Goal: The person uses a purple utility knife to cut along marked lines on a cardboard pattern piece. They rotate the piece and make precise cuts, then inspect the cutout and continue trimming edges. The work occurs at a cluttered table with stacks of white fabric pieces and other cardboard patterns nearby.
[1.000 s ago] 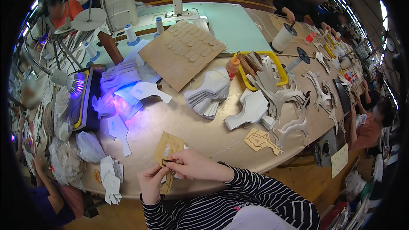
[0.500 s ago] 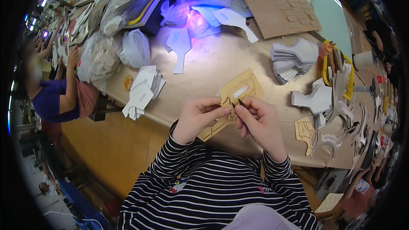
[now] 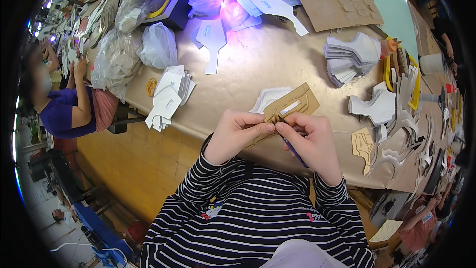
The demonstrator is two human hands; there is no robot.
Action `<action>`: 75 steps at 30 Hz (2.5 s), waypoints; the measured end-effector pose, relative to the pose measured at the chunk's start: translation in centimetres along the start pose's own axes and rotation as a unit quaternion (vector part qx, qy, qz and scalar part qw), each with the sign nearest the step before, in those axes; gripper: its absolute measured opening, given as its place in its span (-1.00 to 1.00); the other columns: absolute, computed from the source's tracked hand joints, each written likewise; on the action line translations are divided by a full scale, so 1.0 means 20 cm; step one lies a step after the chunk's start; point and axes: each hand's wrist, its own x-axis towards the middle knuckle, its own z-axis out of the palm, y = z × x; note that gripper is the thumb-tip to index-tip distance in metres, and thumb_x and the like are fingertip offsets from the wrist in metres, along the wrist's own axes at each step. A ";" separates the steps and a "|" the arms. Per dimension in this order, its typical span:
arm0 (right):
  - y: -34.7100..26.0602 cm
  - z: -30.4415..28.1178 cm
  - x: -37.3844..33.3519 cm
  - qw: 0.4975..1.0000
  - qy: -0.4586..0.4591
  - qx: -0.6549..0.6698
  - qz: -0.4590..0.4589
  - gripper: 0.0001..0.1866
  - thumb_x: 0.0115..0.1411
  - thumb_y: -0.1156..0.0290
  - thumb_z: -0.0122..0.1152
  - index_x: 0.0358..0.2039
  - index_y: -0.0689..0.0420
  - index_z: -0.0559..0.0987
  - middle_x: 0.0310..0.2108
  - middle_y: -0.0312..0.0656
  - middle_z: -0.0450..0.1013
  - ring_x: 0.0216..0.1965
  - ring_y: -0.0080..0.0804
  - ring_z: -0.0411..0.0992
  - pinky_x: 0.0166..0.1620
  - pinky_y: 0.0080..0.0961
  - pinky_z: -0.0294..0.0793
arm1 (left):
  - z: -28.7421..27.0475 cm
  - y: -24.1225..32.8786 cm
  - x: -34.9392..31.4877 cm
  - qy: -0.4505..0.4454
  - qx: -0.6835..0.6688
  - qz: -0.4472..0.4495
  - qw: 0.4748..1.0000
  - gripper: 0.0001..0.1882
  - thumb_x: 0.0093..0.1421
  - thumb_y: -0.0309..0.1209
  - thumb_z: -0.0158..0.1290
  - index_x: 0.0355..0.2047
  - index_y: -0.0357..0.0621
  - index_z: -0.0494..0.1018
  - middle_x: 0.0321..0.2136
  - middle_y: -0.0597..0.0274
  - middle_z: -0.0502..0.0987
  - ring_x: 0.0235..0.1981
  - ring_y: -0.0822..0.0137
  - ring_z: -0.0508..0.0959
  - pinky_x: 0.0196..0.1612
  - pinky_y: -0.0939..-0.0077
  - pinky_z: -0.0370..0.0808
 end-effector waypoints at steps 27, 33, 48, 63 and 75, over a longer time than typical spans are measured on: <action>0.02 0.11 0.01 0.988 0.120 -0.048 -0.087 -0.88 0.16 0.51 0.25 -0.46 0.30 0.59 -0.74 -0.11 0.40 -0.77 -0.51 0.34 -0.65 -0.55 0.24 | 0.14 -0.02 -0.05 0.164 -0.024 0.051 0.985 -0.81 0.22 -0.50 0.17 -0.22 -0.43 0.59 -0.52 0.38 0.59 -0.45 0.68 0.43 -0.44 0.74 0.39; 0.01 0.13 -0.01 0.977 0.143 -0.110 -0.117 -0.88 0.22 0.54 0.22 -0.38 0.37 0.61 -0.66 -0.26 0.47 -0.65 -0.67 0.42 -0.58 -0.72 0.33 | 0.14 0.01 -0.05 0.169 -0.009 0.043 0.985 -0.80 0.22 -0.51 0.17 -0.21 -0.42 0.59 -0.49 0.33 0.62 -0.44 0.67 0.46 -0.42 0.74 0.41; 0.00 0.02 0.05 0.990 0.051 -0.120 -0.056 -0.86 0.15 0.44 0.24 -0.44 0.27 0.60 -0.73 -0.05 0.39 -0.76 -0.33 0.35 -0.63 -0.46 0.25 | 0.04 0.00 0.00 0.062 -0.002 -0.023 0.998 -0.68 0.20 -0.56 0.16 -0.02 -0.37 0.51 -0.35 0.21 0.63 -0.32 0.56 0.55 -0.18 0.66 0.51; 0.02 0.01 0.05 0.995 0.022 -0.094 -0.019 -0.85 0.20 0.49 0.20 -0.41 0.34 0.60 -0.69 -0.20 0.43 -0.70 -0.59 0.36 -0.61 -0.63 0.26 | 0.13 0.00 -0.02 0.173 0.119 0.094 0.973 -0.29 0.13 -0.63 0.20 0.28 -0.26 0.19 -0.37 0.10 0.66 -0.32 0.51 0.60 -0.20 0.68 0.50; 0.01 0.04 0.06 0.999 0.033 -0.037 -0.014 -0.82 0.26 0.49 0.16 -0.42 0.33 0.60 -0.69 -0.35 0.41 -0.67 -0.75 0.31 -0.63 -0.74 0.17 | 0.19 -0.03 -0.04 0.233 -0.003 0.075 0.970 -0.55 0.18 -0.60 0.17 0.09 -0.37 0.40 -0.28 -0.04 0.66 -0.24 0.42 0.64 -0.18 0.62 0.55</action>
